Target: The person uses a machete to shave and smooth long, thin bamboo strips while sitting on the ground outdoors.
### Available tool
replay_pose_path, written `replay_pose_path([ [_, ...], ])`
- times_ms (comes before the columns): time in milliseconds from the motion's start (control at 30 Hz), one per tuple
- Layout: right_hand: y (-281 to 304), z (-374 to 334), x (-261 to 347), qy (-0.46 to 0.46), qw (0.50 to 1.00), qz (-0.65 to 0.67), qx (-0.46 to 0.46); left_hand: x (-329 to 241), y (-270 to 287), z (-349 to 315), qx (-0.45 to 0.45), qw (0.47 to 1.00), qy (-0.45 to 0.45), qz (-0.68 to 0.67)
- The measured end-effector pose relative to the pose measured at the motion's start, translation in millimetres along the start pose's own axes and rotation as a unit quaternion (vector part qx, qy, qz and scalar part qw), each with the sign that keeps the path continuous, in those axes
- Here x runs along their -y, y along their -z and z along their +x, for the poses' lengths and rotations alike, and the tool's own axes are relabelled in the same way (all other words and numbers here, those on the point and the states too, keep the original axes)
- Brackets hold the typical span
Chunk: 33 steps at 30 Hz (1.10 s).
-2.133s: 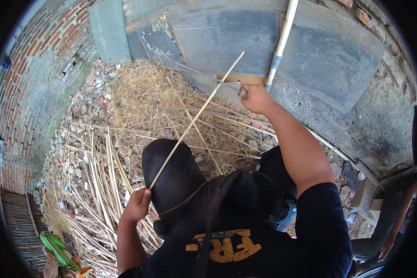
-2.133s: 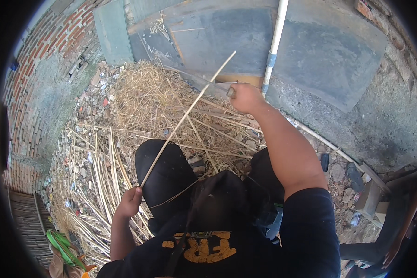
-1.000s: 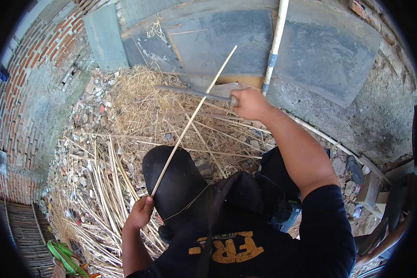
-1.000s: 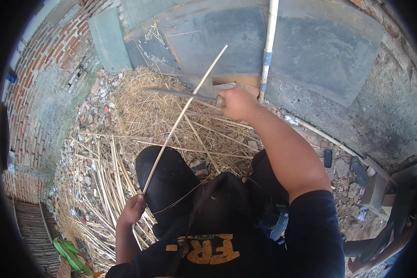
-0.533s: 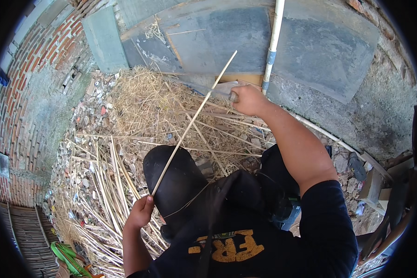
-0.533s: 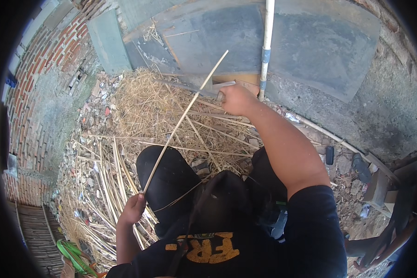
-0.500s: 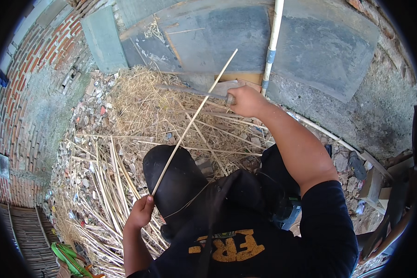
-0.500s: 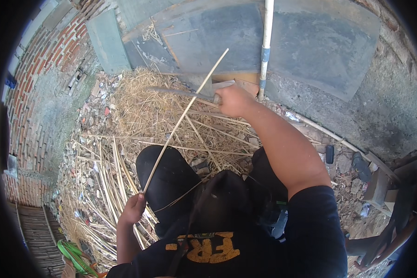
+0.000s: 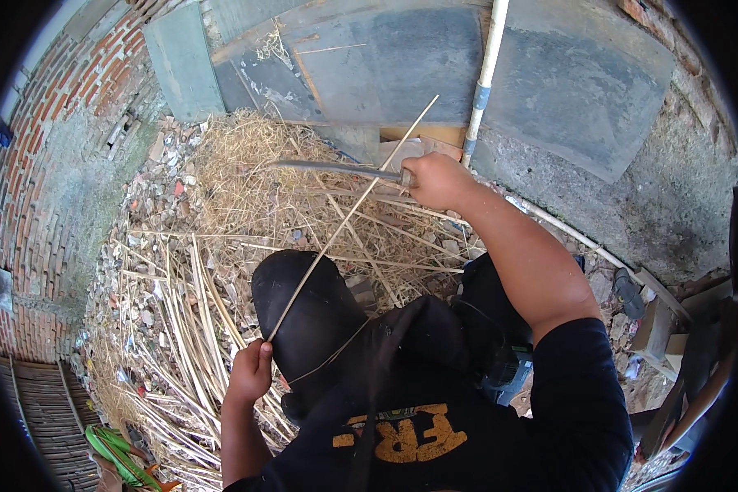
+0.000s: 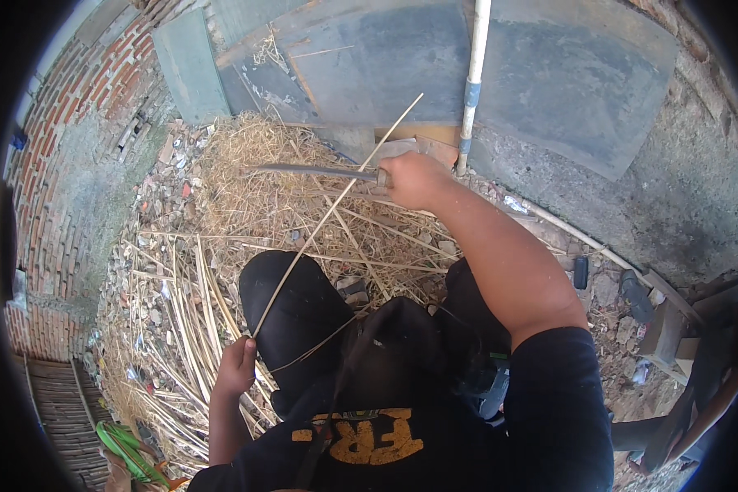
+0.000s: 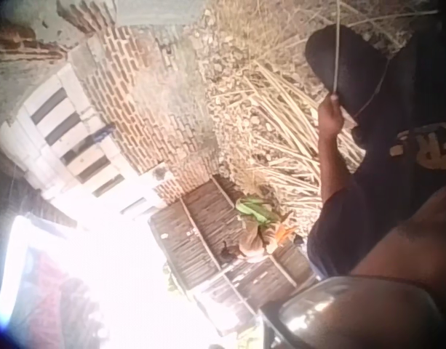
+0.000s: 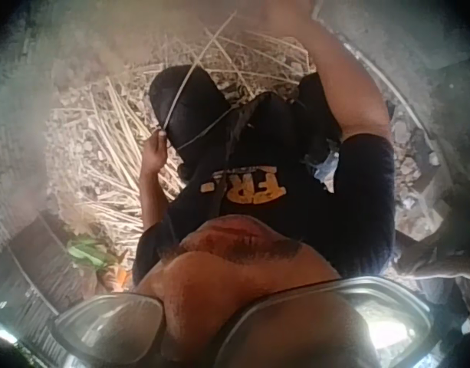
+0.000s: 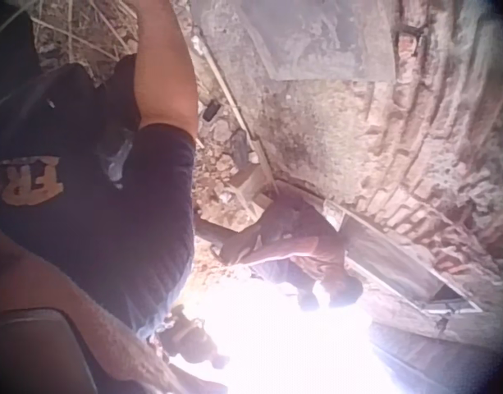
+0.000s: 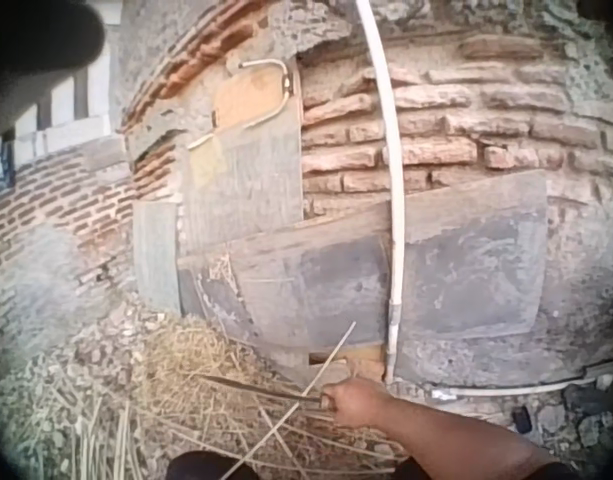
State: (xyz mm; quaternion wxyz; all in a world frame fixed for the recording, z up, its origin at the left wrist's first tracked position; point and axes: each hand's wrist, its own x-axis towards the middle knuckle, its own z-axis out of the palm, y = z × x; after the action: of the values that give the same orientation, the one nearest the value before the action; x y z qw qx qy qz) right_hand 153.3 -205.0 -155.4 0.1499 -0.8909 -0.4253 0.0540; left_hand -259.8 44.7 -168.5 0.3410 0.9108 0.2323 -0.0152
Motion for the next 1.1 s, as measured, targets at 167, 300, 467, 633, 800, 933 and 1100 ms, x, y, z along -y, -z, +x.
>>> replay_pose_path([
  [167,6.1,-2.3,16.1,0.021,0.997,0.011,0.077,6.9,-1.8,1.3,0.006,1.000,0.005,-0.020],
  [300,-10.1,8.7,-35.1,-0.059,0.996,0.055,-0.037,6.2,-2.3,4.8,0.021,0.999,0.018,-0.046],
  [467,-6.1,3.4,-13.9,-0.009,0.997,0.081,-0.014,4.8,2.5,-0.5,0.032,0.997,0.041,-0.051],
  [633,3.4,-9.2,22.9,0.065,0.995,0.048,0.054,3.9,1.5,5.0,0.065,0.988,0.076,-0.117],
  [800,-19.3,13.4,-32.9,-0.046,0.996,0.060,-0.053,7.3,11.1,7.7,0.115,0.969,0.118,-0.182],
  [933,0.6,6.9,-15.8,-0.016,1.000,0.025,-0.005,5.1,7.9,-1.8,0.080,0.977,0.096,-0.173],
  [1100,13.4,-7.8,12.2,0.036,0.998,-0.027,0.047,4.7,2.7,-4.4,0.061,0.981,0.085,-0.165],
])
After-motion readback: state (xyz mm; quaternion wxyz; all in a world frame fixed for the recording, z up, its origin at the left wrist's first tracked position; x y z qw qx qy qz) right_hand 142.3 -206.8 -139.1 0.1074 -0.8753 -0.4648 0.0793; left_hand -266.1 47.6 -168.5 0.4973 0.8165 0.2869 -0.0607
